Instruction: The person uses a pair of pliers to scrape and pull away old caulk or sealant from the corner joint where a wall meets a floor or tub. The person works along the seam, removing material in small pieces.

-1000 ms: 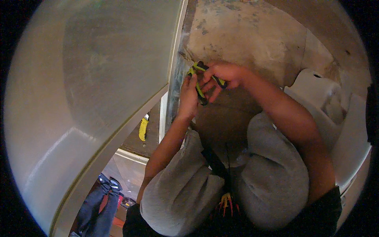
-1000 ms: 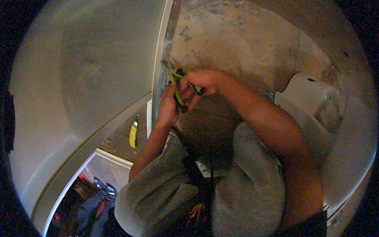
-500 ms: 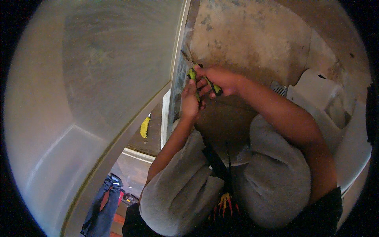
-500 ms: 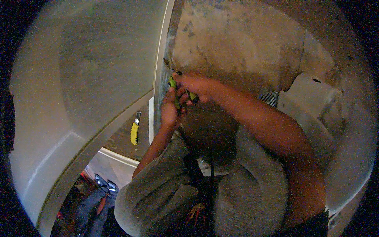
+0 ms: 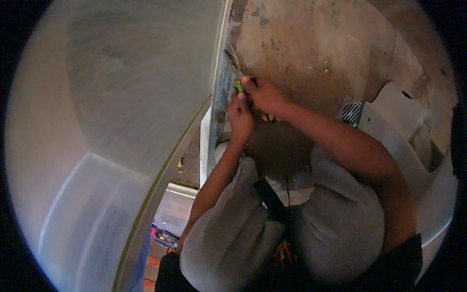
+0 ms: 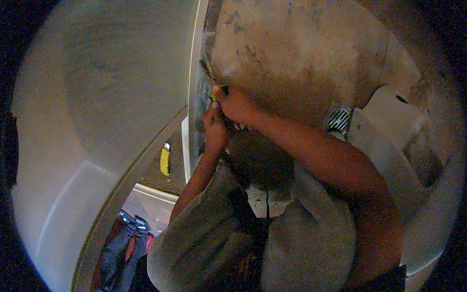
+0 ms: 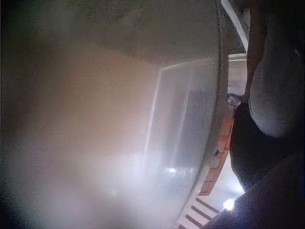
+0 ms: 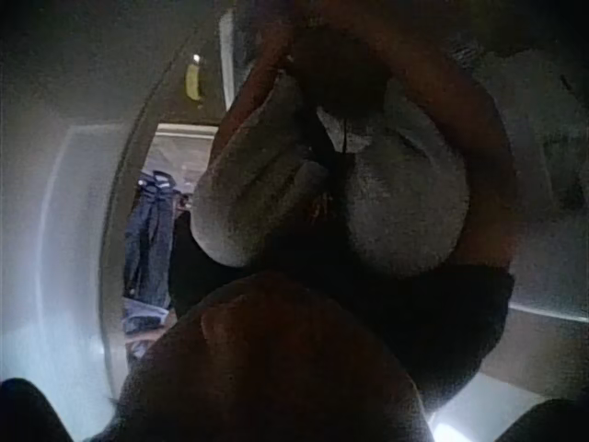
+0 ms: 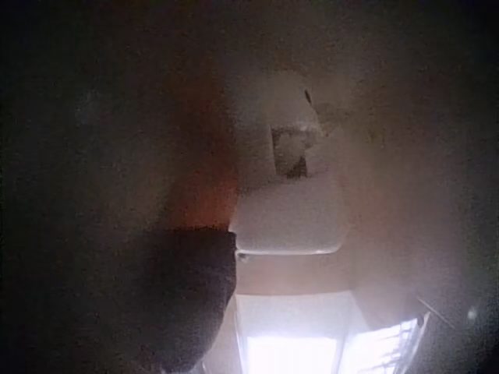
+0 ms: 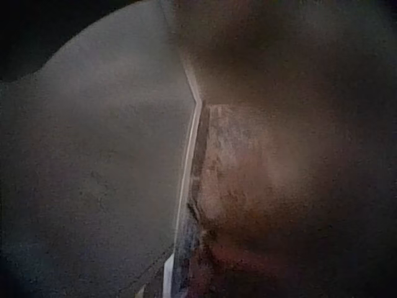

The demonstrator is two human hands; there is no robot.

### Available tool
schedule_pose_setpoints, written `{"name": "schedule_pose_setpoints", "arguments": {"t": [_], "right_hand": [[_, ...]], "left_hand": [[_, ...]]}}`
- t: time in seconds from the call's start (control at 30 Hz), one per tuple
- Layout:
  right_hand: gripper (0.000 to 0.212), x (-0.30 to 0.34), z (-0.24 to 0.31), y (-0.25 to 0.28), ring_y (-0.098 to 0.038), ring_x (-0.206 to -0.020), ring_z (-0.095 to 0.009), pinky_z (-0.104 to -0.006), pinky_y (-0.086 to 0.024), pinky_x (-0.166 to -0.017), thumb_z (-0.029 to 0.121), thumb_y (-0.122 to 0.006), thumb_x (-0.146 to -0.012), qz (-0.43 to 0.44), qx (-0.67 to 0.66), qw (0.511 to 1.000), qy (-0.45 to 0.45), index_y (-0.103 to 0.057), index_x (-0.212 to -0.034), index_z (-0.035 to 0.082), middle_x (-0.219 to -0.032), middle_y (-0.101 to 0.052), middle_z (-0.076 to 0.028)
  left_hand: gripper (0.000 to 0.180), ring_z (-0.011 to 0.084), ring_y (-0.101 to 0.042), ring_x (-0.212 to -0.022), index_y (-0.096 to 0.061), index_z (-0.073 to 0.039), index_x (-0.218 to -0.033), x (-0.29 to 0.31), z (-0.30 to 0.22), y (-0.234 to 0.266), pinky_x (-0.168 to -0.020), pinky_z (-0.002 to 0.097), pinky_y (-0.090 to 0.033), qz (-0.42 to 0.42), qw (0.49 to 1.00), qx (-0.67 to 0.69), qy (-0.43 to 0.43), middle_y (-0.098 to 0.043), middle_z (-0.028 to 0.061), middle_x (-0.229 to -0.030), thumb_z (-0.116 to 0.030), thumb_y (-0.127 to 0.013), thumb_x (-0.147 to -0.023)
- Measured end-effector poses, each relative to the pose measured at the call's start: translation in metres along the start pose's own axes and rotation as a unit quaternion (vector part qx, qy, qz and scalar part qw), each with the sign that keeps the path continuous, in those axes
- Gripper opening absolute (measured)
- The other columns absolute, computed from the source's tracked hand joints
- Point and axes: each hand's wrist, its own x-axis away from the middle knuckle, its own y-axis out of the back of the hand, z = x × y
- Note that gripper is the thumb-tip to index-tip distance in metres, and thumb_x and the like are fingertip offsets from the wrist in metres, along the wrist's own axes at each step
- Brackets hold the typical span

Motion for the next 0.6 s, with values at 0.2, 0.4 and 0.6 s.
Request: {"name": "schedule_pose_setpoints", "arguments": {"t": [0.2, 0.4, 0.6], "right_hand": [[0.053, 0.0, -0.012, -0.015, -0.043, -0.033, -0.017, -0.0332, -0.036, -0.033, 0.046, -0.037, -0.091, -0.059, -0.004, 0.998, 0.03, -0.049, -0.067, 0.0, -0.047, -0.047, -0.008], [0.053, -0.011, -0.023, -0.031, -0.046, -0.034, -0.018, -0.0338, -0.037, -0.032, 0.043, -0.037, -0.091, -0.106, 0.017, 0.992, 0.06, -0.051, -0.068, -0.002, -0.048, -0.049, -0.01], [0.056, 0.004, -0.014, -0.027, -0.05, -0.036, -0.022, -0.0374, -0.043, -0.04, 0.043, -0.037, -0.091, -0.07, 0.054, 0.996, 0.029, -0.055, -0.067, -0.005, -0.049, -0.052, -0.014]], "left_hand": [[0.039, 0.0112, -0.046, -0.042, -0.052, -0.006, -0.076, 0.017, -0.029, 0.001, -0.038, 0.026, -0.036, -0.027, 0.998, -0.057, -0.029, -0.05, 0.0016, -0.054, -0.035, -0.033, -0.095], [0.034, 0.015, -0.048, -0.06, -0.052, 0.0, -0.084, 0.019, -0.038, 0.014, -0.056, 0.033, -0.039, -0.017, 0.992, -0.121, 0.008, -0.054, 0.0082, -0.065, -0.027, -0.035, -0.095], [0.036, 0.0138, -0.05, -0.046, -0.054, -0.004, -0.083, 0.037, -0.05, -0.003, -0.041, 0.0292, -0.038, -0.059, 0.992, -0.098, -0.045, -0.054, 0.0056, -0.059, -0.032, -0.034, -0.095]]}}
